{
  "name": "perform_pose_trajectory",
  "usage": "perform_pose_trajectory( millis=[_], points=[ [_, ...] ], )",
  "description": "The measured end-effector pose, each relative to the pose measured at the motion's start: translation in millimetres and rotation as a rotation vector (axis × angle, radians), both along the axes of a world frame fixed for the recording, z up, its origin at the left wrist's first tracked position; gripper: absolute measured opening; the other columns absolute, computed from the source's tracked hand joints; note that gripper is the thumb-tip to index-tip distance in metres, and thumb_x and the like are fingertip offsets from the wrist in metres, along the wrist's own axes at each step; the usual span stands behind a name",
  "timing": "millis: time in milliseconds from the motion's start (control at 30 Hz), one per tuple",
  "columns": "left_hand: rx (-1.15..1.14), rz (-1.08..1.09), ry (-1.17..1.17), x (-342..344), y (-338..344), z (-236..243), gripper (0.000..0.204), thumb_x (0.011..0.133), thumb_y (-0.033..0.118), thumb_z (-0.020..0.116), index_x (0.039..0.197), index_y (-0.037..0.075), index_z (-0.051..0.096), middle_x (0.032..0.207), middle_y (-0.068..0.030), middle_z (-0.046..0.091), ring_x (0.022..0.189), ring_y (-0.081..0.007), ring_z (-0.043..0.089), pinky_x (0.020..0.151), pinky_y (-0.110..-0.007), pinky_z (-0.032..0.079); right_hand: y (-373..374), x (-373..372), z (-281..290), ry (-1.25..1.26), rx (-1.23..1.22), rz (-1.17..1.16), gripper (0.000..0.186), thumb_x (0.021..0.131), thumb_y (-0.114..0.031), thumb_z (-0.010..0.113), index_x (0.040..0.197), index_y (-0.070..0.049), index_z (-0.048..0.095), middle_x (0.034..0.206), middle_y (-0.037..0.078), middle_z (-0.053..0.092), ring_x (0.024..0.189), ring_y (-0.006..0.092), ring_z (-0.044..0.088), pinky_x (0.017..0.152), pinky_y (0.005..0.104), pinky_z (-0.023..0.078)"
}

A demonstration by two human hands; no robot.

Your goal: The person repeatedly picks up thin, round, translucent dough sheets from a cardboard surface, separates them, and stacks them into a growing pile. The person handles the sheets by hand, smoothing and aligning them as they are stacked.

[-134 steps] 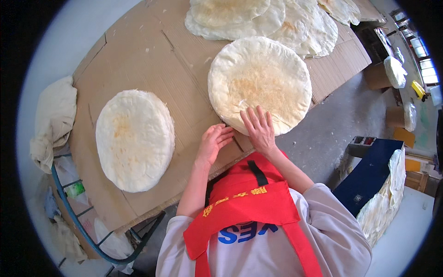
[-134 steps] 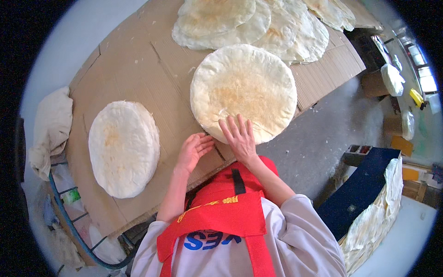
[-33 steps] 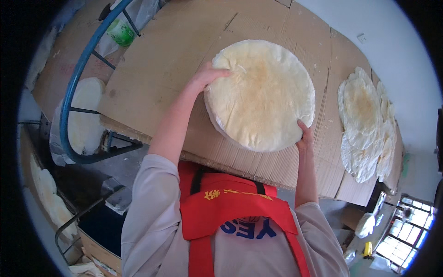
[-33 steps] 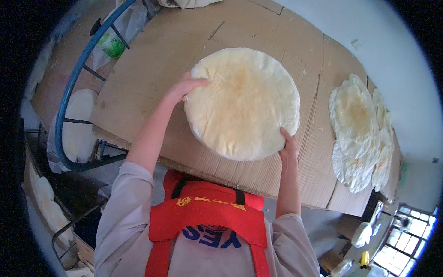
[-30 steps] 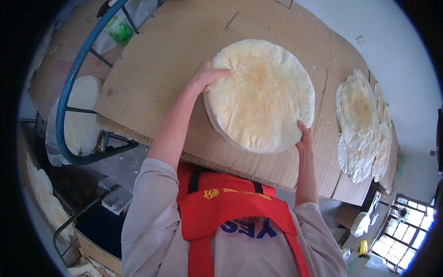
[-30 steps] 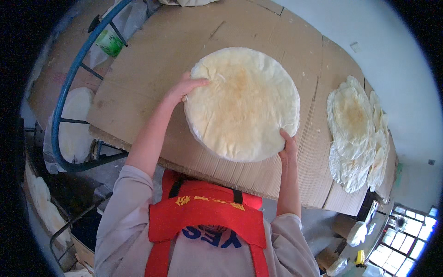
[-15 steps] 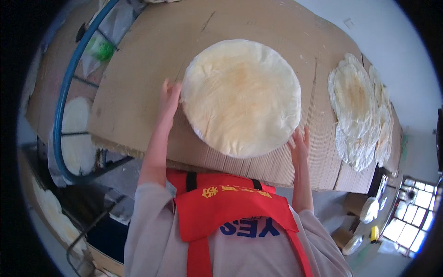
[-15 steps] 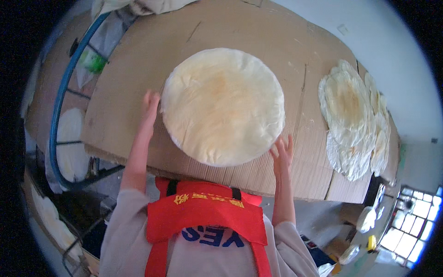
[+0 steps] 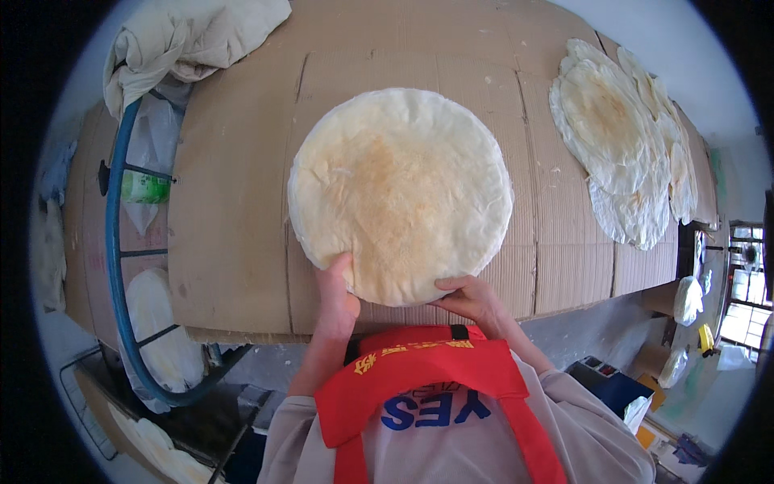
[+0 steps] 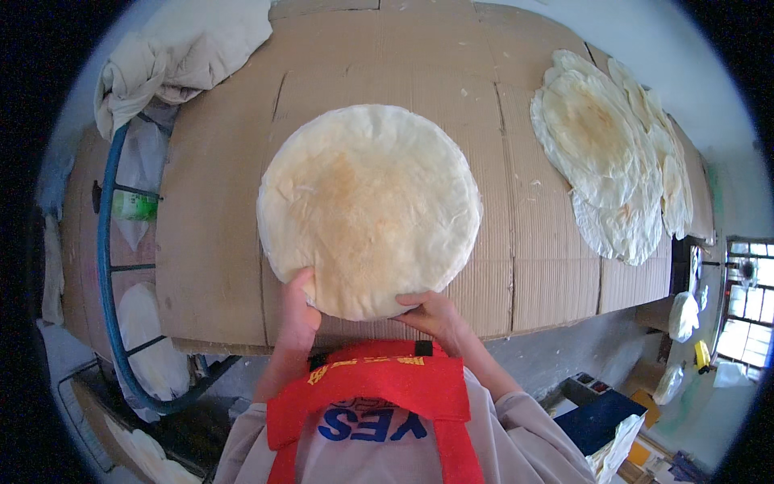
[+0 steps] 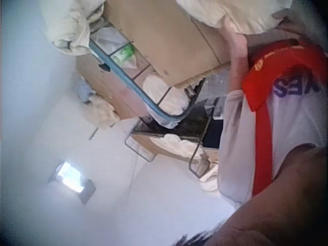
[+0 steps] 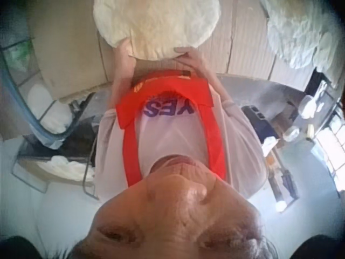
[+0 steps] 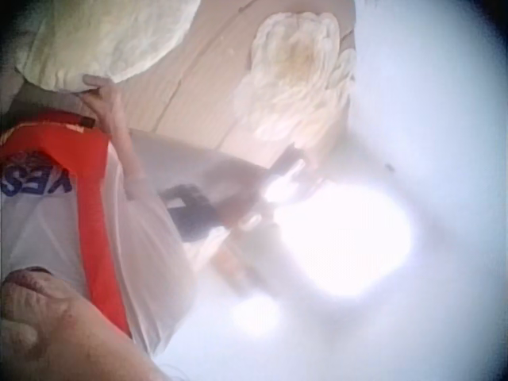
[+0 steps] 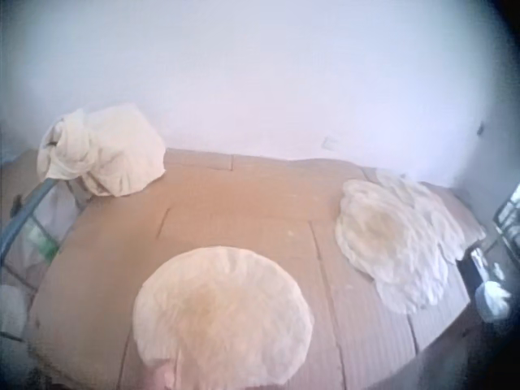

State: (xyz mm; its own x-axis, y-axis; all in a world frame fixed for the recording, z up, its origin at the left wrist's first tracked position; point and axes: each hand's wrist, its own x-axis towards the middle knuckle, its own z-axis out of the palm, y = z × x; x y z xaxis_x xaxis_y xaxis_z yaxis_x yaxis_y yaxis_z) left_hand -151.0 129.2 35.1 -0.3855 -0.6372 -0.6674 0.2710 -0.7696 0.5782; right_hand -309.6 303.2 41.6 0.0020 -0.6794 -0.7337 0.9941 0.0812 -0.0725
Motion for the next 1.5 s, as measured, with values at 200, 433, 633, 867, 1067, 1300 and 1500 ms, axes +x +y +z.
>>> perform_pose_trajectory(
  millis=[200,433,633,867,1067,1300,1500],
  points=[
    [-0.26,-0.207,0.067,34,-16,-6,0.054,0.085,0.031,0.05,0.129,0.005,0.031,0.127,-0.0093,0.038,0.115,-0.0227,0.04,0.095,-0.038,0.034,47,-25,-19,0.068,-0.099,0.184,0.048,0.087,-0.02,0.045,0.131,-0.009,0.029,0.129,0.012,0.038,0.117,0.0279,0.038,0.095,0.0446,0.034],
    [-0.302,-0.123,-0.076,0,-39,21,0.051,0.09,0.032,0.04,0.13,0.004,0.027,0.127,-0.012,0.037,0.115,-0.0239,0.039,0.095,-0.037,0.033,11,-101,-10,1.004,0.306,-0.173,0.057,0.089,-0.043,0.039,0.133,-0.008,0.027,0.13,0.008,0.039,0.118,0.0241,0.037,0.097,0.0415,0.028],
    [-0.616,-0.131,-0.377,7,-53,12,0.049,0.089,0.022,0.04,0.131,0.003,0.024,0.132,-0.0151,0.033,0.122,-0.0272,0.031,0.1,-0.037,0.027,-25,-100,-1,1.709,0.668,-0.045,0.056,0.084,-0.028,0.053,0.131,-0.008,0.03,0.13,0.019,0.035,0.119,0.0302,0.036,0.098,0.0388,0.028],
    [-1.844,-1.03,-0.949,-70,-78,67,0.06,0.076,0.02,0.056,0.131,0.013,0.034,0.142,-0.0109,0.014,0.131,-0.0326,0.011,0.104,-0.048,0.012,-117,-132,47,2.73,0.345,0.809,0.06,0.081,-0.037,0.053,0.133,-0.017,0.029,0.138,0.003,0.026,0.129,0.0256,0.019,0.105,0.0437,0.017],
    [-1.83,-1.157,-0.905,-86,-68,44,0.065,0.074,0.034,0.058,0.132,0.016,0.034,0.142,-0.011,0.014,0.13,-0.032,0.012,0.104,-0.05,0.008,-130,-162,0,2.63,0.328,0.783,0.059,0.084,-0.047,0.041,0.134,-0.018,0.027,0.141,-0.002,0.021,0.131,0.0204,0.016,0.106,0.0429,0.016],
    [-1.934,-1.073,-0.952,-82,-64,47,0.061,0.074,0.028,0.059,0.129,0.01,0.037,0.138,-0.0164,0.021,0.127,-0.0342,0.02,0.103,-0.049,0.015,-131,-161,2,2.643,0.354,0.758,0.059,0.083,-0.046,0.042,0.133,-0.018,0.028,0.14,-0.001,0.022,0.131,0.023,0.015,0.106,0.0447,0.014],
    [-1.04,-0.333,-0.832,37,-51,34,0.019,0.079,0.019,0.058,0.089,0.003,0.057,0.087,-0.0095,0.057,0.072,-0.017,0.054,0.064,-0.03,0.044,-98,-106,37,2.648,0.289,0.758,0.063,0.075,-0.042,0.058,0.128,-0.015,0.038,0.138,0.006,0.027,0.129,0.0297,0.018,0.103,0.0501,0.016]
  ],
)
